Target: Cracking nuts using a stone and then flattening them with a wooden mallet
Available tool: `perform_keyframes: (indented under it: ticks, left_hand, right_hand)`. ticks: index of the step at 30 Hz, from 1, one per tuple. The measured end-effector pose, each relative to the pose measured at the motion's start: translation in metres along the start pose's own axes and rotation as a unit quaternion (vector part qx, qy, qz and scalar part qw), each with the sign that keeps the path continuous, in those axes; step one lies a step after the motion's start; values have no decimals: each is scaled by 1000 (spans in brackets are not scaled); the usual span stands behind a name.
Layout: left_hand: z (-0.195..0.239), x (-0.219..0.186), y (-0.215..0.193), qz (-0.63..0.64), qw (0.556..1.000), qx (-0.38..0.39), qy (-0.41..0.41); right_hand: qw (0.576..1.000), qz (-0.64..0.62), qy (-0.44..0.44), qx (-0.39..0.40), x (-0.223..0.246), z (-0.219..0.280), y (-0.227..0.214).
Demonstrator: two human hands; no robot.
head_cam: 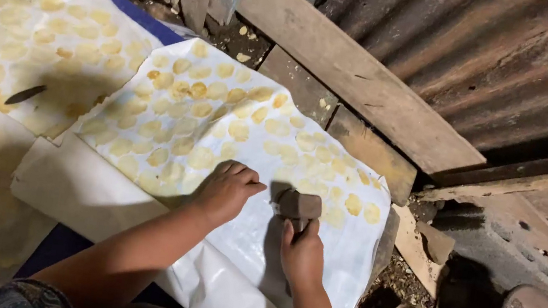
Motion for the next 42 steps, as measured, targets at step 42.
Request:
perform_keyframes:
  ticks: [42]
  left_hand:
    - [-40, 16, 70, 27, 998, 23, -49]
  right_hand:
    - [999, 37, 26, 20, -42, -82, -69]
Point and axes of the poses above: each hand's wrist, its own z-axis away from the middle knuckle, its own y-axis out of the palm, x = y × z, the point moved 3 cm from there along -z, towards the middle knuckle, and after that the axes turned 12 degrees about x, right-handed, at the moved point
